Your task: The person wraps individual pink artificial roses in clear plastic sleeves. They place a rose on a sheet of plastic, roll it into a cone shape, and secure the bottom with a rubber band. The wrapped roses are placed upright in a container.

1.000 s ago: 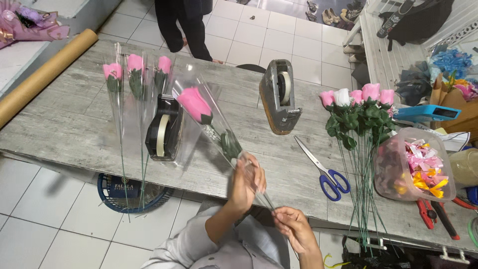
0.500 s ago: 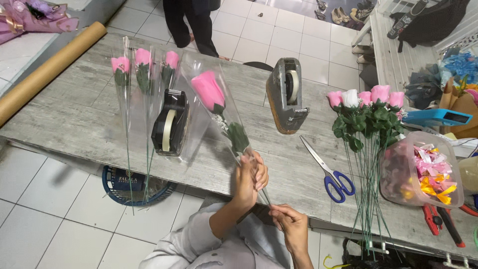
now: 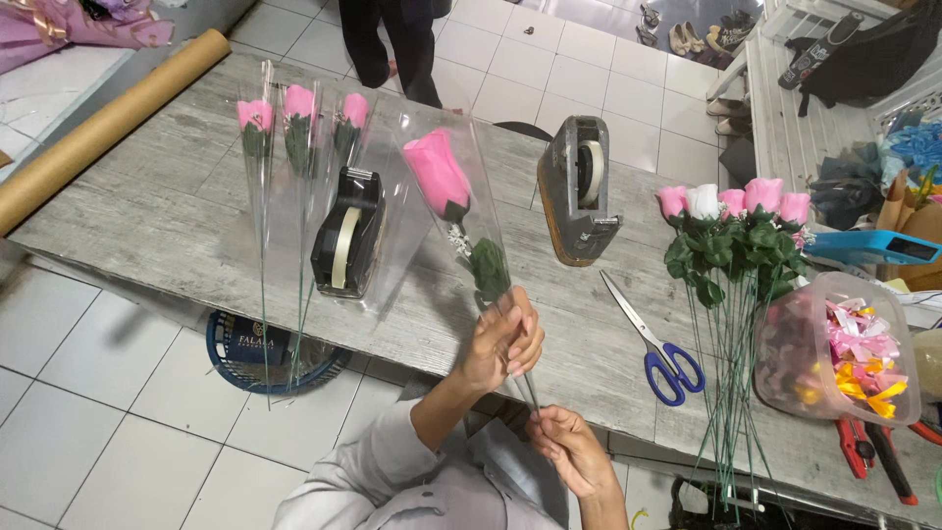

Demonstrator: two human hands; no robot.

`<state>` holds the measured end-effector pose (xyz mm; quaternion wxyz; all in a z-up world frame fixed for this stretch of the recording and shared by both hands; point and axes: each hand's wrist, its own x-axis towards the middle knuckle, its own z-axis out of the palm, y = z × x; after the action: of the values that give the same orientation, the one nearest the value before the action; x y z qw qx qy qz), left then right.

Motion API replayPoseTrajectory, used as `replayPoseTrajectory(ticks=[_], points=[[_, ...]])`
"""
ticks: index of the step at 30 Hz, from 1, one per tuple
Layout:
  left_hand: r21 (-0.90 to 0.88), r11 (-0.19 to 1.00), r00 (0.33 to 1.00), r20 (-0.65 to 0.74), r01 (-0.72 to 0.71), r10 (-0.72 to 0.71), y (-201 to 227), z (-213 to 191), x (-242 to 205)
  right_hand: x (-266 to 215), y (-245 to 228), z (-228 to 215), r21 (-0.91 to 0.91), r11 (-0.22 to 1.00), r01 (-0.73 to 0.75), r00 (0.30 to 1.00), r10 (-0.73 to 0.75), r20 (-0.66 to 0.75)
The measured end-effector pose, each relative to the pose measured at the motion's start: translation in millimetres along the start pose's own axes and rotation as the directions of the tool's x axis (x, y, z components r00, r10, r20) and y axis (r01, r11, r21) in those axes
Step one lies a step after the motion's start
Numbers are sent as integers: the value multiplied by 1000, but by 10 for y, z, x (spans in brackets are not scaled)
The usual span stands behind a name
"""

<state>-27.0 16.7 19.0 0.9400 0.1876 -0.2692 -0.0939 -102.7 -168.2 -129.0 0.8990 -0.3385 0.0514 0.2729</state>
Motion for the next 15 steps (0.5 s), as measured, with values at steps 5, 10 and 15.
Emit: replayPoseTrajectory(ticks=[5, 10, 15], points=[[152, 988, 963, -268, 23, 19, -10, 114, -25, -8, -23, 216, -256, 953, 159, 963, -207, -171], [230, 973, 923, -375, 2, 87, 5, 96, -27, -28, -48, 430, -436, 842, 318, 866, -445, -227], [211, 977, 887, -447, -23, 117, 5, 35, -15, -16, -29, 355, -493, 796, 350, 843, -498, -206]])
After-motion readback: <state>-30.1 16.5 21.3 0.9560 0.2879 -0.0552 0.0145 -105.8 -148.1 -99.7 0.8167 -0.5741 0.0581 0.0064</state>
